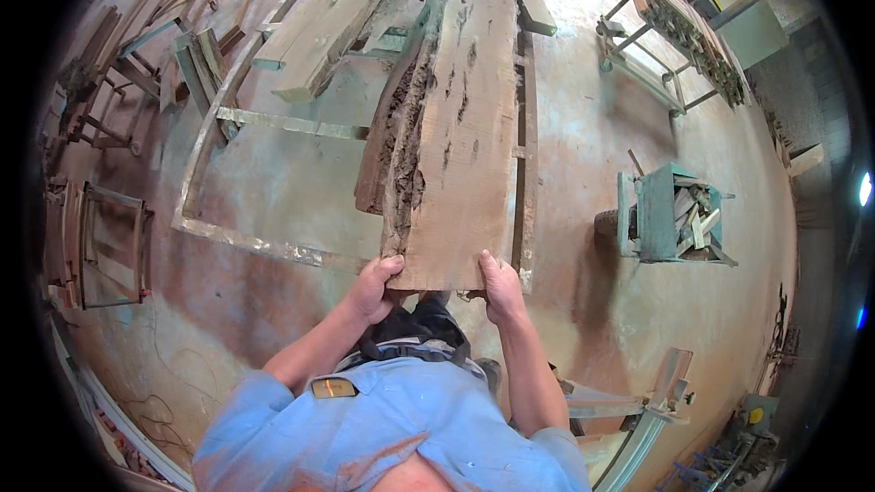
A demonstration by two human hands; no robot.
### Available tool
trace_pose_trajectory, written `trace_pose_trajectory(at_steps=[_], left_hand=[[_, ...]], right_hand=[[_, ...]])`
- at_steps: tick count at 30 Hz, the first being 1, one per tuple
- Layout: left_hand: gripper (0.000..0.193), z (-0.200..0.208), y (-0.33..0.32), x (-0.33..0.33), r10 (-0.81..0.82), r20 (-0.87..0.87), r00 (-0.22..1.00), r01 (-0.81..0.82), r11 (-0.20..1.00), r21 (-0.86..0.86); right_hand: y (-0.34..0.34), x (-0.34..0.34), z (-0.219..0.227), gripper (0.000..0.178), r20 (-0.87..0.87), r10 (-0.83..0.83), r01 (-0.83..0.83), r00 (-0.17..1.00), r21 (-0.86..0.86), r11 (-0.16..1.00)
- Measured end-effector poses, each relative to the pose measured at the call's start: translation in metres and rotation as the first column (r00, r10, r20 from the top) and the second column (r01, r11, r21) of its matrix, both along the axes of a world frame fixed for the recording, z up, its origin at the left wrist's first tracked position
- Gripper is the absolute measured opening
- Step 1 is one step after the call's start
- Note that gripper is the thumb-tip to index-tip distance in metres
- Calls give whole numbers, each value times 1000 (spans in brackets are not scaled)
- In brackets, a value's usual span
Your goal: The person uses a table saw to cut various pieces of wood, including planks and a curved board, into smaller segments. They measure the wood with a ruler and move the cut pieces to a nearby cart. The person handles the wood by hand, guiding it through the saw blade.
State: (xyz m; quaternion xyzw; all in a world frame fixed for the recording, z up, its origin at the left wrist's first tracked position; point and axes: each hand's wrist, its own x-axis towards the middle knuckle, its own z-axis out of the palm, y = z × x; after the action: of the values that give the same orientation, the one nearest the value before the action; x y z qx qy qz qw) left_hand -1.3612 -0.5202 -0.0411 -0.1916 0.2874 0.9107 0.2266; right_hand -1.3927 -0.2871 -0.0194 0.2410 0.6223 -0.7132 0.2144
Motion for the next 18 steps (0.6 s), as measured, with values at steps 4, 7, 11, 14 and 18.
trace_pose_trajectory(at_steps=[4,7,11,14,18], left_hand=[[43,-2,-4,2,-43,-34,999,42,999,-14],[43,3,0,3,-14,-44,999,13,1000,-15],[42,3,1,4,-23,-18,1000,23,1000,-21],[42,9,1,2,-7,11,1000,8,999,-32],[43,5,0,4,-19,29,999,20,999,-24]], right_hand=[[3,0,1,40,-22,28,-28,999,12,1000],[7,1,3,37,7,40,-40,999,30,999],[8,0,4,36,6,20,-20,1000,20,1000],[7,-2,9,35,28,44,-45,999,65,997],[8,-1,10,35,0,85,-85,996,68,994]])
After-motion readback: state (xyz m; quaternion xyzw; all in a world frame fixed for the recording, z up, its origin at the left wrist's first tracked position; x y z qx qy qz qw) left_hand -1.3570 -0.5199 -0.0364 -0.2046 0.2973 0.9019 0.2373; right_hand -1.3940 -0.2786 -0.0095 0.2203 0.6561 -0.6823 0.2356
